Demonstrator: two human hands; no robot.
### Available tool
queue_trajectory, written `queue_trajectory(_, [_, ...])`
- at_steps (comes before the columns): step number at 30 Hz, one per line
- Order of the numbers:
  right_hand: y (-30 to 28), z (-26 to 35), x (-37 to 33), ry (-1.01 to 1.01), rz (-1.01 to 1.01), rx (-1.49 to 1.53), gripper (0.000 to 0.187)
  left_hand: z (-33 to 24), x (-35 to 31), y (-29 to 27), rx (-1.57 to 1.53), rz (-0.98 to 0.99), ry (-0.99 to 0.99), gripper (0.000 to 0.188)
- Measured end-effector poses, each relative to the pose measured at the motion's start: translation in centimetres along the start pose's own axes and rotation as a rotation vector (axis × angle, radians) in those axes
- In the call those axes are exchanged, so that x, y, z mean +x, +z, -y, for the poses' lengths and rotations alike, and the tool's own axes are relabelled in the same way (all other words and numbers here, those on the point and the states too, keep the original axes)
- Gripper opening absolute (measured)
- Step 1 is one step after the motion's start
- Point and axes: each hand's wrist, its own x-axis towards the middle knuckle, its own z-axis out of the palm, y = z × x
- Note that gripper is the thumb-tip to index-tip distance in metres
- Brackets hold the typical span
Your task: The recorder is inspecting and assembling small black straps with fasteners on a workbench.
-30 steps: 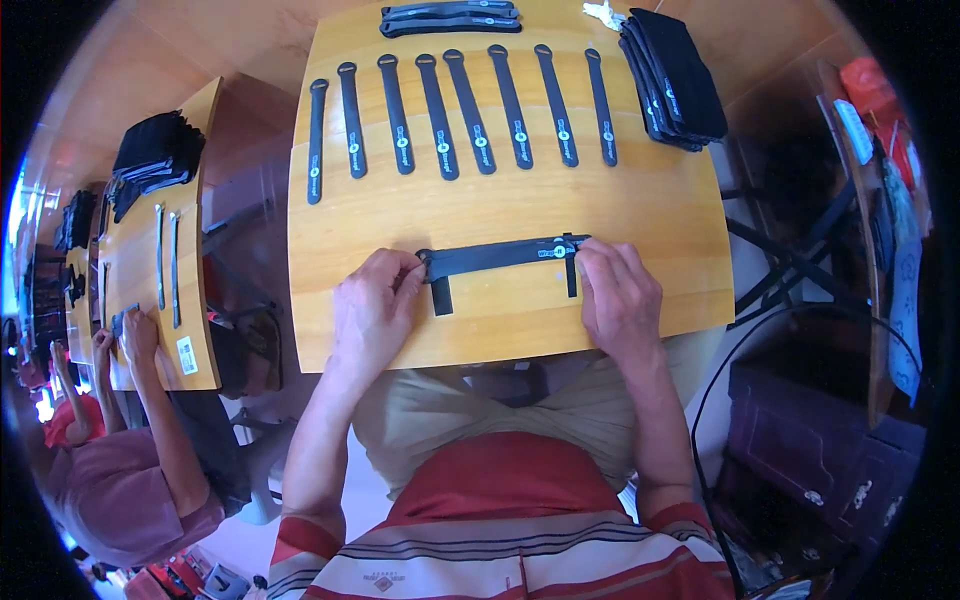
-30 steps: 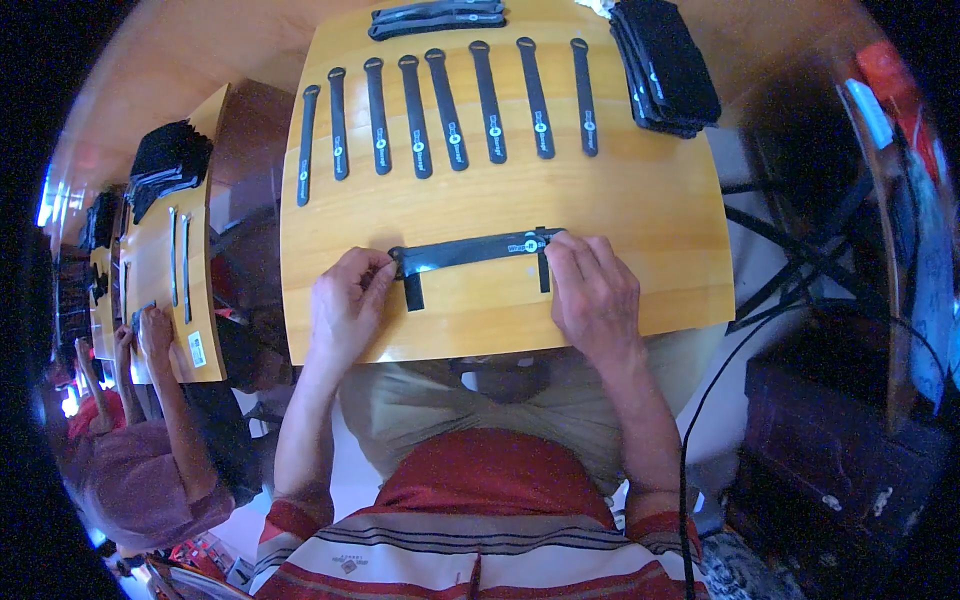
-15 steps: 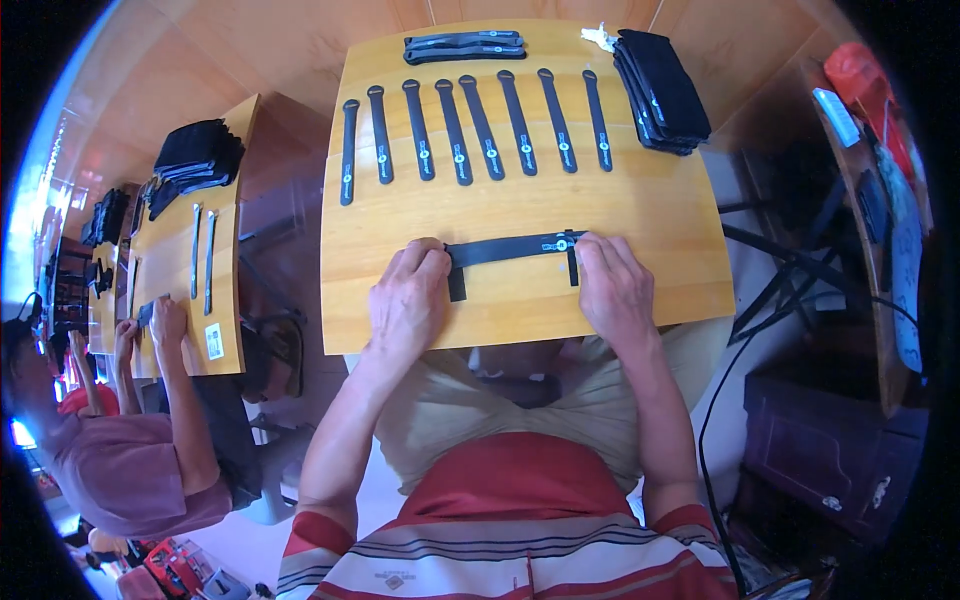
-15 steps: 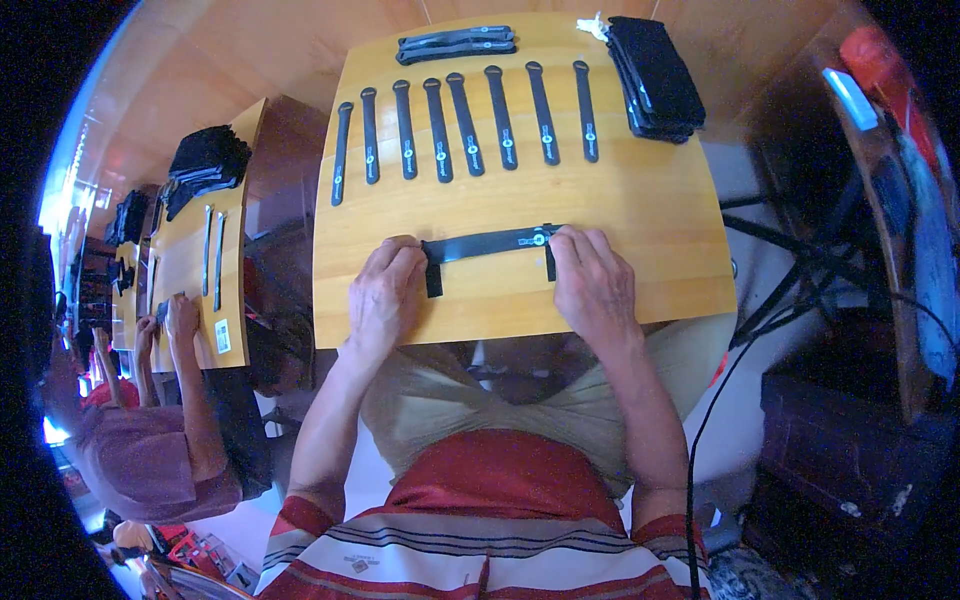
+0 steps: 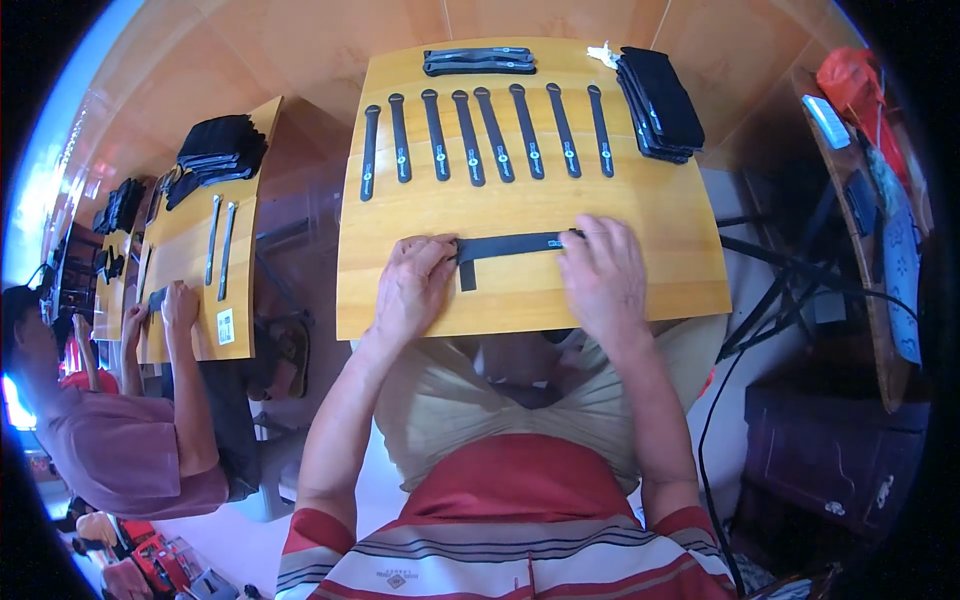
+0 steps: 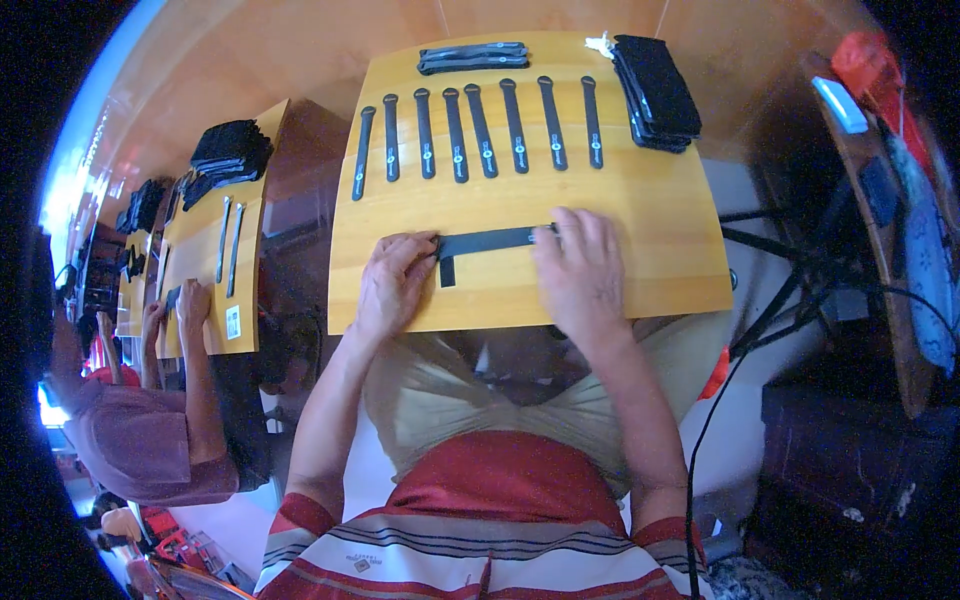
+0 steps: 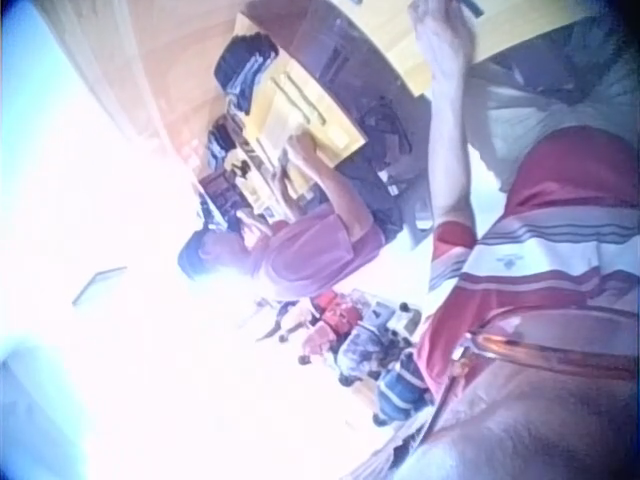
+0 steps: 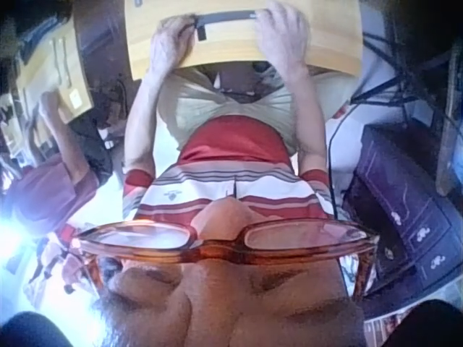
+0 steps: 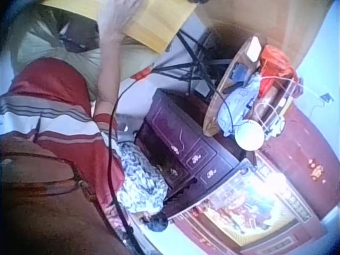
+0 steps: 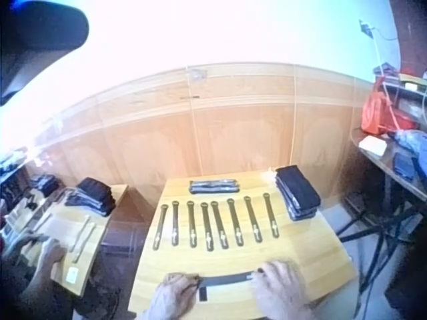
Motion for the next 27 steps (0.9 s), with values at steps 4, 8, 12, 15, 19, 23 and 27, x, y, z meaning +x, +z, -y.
queue_trajectory(4, [2.3,4.4,1.0,0.001,0.135,0.435,0.032,0.4,0.0,0.2,-0.091,-0.030,-0.032,0.017])
queue_trajectory(8, [5.0,6.5,3.2,0.120,0.425,0.635,0.029,1.3,-0.4,0.6,-0.114,-0.013,-0.125,0.018])
queue_trajectory(12, [6.7,6.3,4.0,0.122,0.441,0.580,0.023,1.3,-0.3,0.5,-0.092,-0.015,-0.060,0.019])
queue_trajectory(15, [7.0,6.4,4.4,0.102,0.444,0.568,0.017,1.3,-0.4,0.2,-0.065,0.005,-0.068,0.021])
queue_trajectory(19, [7.5,6.2,4.1,0.085,0.415,0.546,0.013,0.6,-0.3,-0.3,-0.049,0.000,-0.038,0.028])
queue_trajectory(23, [7.9,6.0,3.7,0.062,0.344,0.572,0.010,1.1,-0.4,-0.4,0.058,0.021,0.076,0.032])
queue_trajectory(27, [7.8,6.0,3.6,0.047,0.309,0.594,0.007,1.0,-0.6,-0.7,0.261,0.032,0.151,0.032])
